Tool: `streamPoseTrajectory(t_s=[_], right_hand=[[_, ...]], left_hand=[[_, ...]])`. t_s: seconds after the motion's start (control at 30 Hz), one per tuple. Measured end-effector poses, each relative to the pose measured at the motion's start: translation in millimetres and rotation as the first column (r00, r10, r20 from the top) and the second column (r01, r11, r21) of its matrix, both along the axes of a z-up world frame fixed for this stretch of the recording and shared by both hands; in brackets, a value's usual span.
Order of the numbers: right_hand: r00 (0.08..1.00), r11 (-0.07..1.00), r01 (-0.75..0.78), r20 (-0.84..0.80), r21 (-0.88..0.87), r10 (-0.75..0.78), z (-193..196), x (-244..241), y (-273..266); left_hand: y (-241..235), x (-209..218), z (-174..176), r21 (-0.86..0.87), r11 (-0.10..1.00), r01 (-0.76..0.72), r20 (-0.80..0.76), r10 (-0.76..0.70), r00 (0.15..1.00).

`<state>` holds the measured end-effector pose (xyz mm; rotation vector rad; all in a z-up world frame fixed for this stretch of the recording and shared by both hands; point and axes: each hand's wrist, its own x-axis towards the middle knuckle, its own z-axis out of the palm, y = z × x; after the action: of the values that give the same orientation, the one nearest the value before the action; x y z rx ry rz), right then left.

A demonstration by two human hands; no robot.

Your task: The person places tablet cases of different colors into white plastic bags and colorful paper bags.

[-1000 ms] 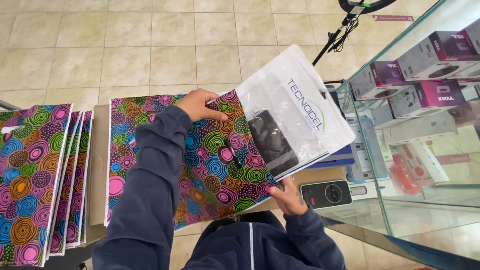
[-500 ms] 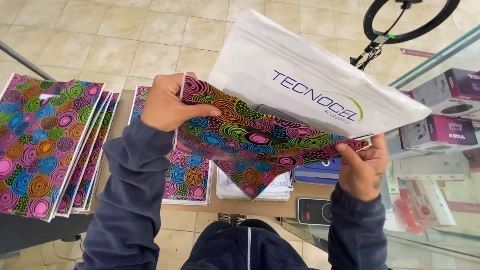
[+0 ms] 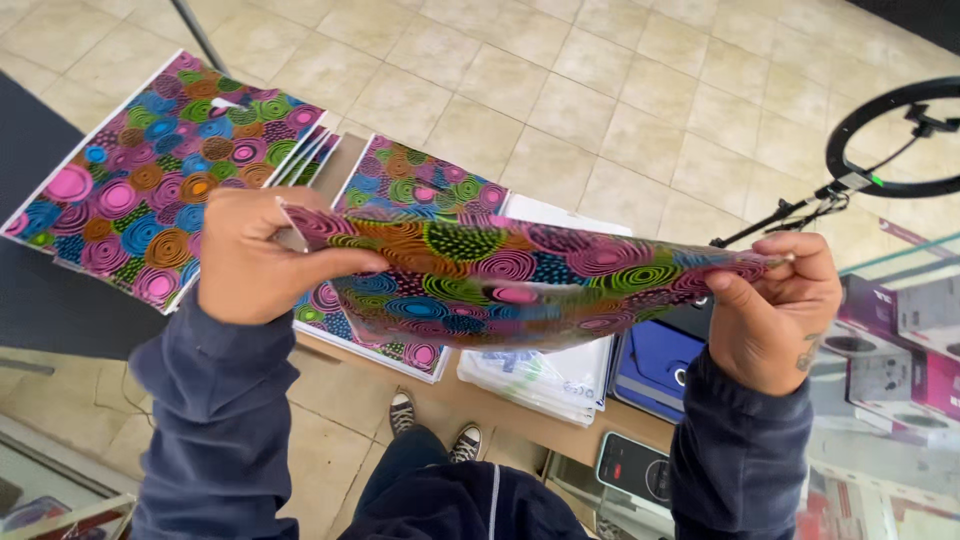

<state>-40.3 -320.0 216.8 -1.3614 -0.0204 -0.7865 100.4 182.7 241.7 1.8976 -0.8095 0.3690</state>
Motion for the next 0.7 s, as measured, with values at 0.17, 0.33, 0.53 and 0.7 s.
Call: streamPoseTrajectory(t_s=[0.17, 0.33, 0.53, 0.7], right_hand=[[0.980, 0.980, -0.197, 0.044, 0.008, 0.196, 9.3, 51.7, 61.1], [0.888, 0.890, -0.455, 0.071, 0.007, 0.453, 8.7, 108.3, 158.1], [0.740, 0.703, -0.649, 0.028, 0.289, 0.672, 14.8, 181.6, 309.0], [0.648, 0.562, -0.674, 0.018, 0.480, 0.762, 7.4, 284.8, 397.9]], left_hand=[[78.2, -50.8, 27.9, 0.067, 0.981, -0.180, 0.083, 0.174, 0.981], [174.8, -88.9, 57.2, 0.151, 0.920, -0.363, -0.098, 0.379, 0.920], [361.5, -56.4, 37.1, 0.184, 0.634, -0.752, -0.199, 0.773, 0.603], [351.3, 92.9, 150.3, 0.120, 0.742, -0.659, -0.349, 0.653, 0.672]])
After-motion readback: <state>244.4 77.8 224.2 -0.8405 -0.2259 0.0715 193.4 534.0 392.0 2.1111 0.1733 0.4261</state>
